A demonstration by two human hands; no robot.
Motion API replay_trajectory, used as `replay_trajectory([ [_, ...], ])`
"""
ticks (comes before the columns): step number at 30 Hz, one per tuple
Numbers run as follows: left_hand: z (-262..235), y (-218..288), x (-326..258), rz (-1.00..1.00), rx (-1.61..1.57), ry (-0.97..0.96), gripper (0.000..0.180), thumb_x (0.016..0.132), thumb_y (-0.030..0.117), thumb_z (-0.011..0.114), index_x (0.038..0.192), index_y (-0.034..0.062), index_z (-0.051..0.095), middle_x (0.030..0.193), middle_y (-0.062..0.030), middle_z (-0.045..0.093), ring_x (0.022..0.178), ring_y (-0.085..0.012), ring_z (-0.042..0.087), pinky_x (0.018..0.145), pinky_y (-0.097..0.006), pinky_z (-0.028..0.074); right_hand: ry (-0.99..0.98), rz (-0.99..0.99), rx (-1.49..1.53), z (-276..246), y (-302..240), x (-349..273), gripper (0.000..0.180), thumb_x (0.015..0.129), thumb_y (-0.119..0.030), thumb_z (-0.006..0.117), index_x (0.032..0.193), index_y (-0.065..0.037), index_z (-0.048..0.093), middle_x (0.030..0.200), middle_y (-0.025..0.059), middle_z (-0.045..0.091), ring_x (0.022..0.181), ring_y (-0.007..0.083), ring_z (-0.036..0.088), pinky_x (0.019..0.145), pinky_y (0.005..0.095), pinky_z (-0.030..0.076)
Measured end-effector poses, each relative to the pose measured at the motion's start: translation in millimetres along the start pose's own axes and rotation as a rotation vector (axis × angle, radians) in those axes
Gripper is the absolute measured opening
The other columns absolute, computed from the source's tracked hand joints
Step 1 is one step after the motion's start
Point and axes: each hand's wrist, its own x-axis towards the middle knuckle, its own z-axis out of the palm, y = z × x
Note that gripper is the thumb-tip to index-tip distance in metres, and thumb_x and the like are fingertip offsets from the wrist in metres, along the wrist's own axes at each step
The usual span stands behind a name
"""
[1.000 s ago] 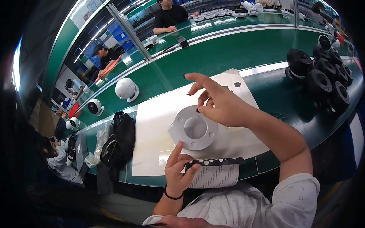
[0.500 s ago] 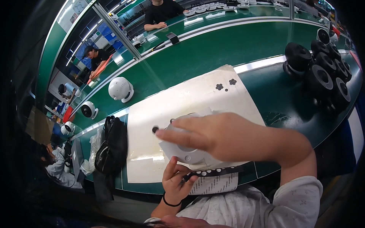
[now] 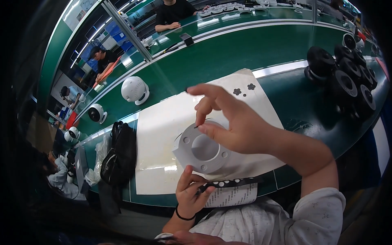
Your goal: Peeling and applying small black adhesive pads from a sheet onto the base of a white security camera housing.
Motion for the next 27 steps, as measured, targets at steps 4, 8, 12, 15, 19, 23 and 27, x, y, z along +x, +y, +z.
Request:
replay_trajectory([
  [4, -1, 5, 3, 0.001, -0.012, 0.023, 0.020, 0.064, 0.004, 0.074, 0.073, -0.0044, 0.059, 0.127, -0.0166, 0.045, 0.060, -0.0191, 0.060, 0.053, -0.029, 0.048, -0.107, 0.061, 0.083, 22, 2, -1, 0.057, 0.079, 0.002, 0.055, 0.127, -0.007, 0.027, 0.086, 0.0051, 0.053, 0.101, 0.0190, 0.049, 0.094, 0.0378, 0.035],
  [8, -2, 5, 1, -0.023, -0.019, 0.019, 0.019, 0.063, 0.004, 0.074, 0.074, -0.0044, 0.060, 0.126, -0.0167, 0.046, 0.059, -0.0187, 0.060, 0.053, -0.029, 0.048, -0.125, 0.049, -0.091, 26, -2, 0, 0.055, 0.078, 0.001, 0.056, 0.126, -0.008, 0.030, 0.088, 0.0051, 0.056, 0.103, 0.0201, 0.048, 0.095, 0.0397, 0.033],
  [12, -4, 5, 2, -0.024, -0.001, 0.010, 0.020, 0.063, 0.004, 0.074, 0.075, -0.0050, 0.061, 0.125, -0.0176, 0.046, 0.057, -0.0186, 0.059, 0.054, -0.029, 0.048, -0.075, -0.112, -0.428, 25, -12, -1, 0.046, 0.075, -0.001, 0.057, 0.118, -0.010, 0.042, 0.091, 0.0027, 0.062, 0.102, 0.0200, 0.053, 0.096, 0.0435, 0.027],
  [15, 0, 3, 4, -0.030, -0.015, 0.002, 0.019, 0.062, 0.002, 0.073, 0.075, -0.0059, 0.061, 0.125, -0.0184, 0.046, 0.057, -0.0185, 0.058, 0.054, -0.029, 0.047, -0.042, -0.222, -0.649, 27, -17, -8, 0.047, 0.070, -0.002, 0.061, 0.114, -0.012, 0.047, 0.092, 0.0008, 0.063, 0.102, 0.0193, 0.055, 0.097, 0.0454, 0.024],
  [19, -1, 9, 6, -0.059, -0.020, 0.021, 0.017, 0.062, 0.000, 0.071, 0.071, -0.0067, 0.059, 0.124, -0.0193, 0.046, 0.056, -0.0186, 0.057, 0.054, -0.029, 0.047, -0.074, -0.260, -0.949, 39, -32, -19, 0.046, 0.063, -0.005, 0.065, 0.107, -0.013, 0.053, 0.098, 0.0010, 0.062, 0.102, 0.0192, 0.056, 0.099, 0.0459, 0.021],
  [23, 0, 5, 4, -0.057, -0.007, 0.016, 0.016, 0.060, -0.001, 0.071, 0.070, -0.0062, 0.059, 0.123, -0.0195, 0.047, 0.056, -0.0188, 0.057, 0.053, -0.029, 0.047, -0.076, -0.186, -0.820, 28, -27, -19, 0.036, 0.066, -0.008, 0.067, 0.100, -0.013, 0.056, 0.106, 0.0039, 0.058, 0.107, 0.0215, 0.053, 0.100, 0.0456, 0.020],
  [27, 1, 4, 7, -0.023, 0.016, 0.013, 0.016, 0.060, -0.001, 0.071, 0.069, -0.0056, 0.059, 0.123, -0.0194, 0.047, 0.056, -0.0184, 0.057, 0.053, -0.029, 0.047, -0.025, -0.070, -0.434, 20, -10, -35, 0.014, 0.073, -0.016, 0.066, 0.084, -0.012, 0.058, 0.121, 0.0081, 0.046, 0.124, 0.0297, 0.033, 0.100, 0.0467, 0.019],
])
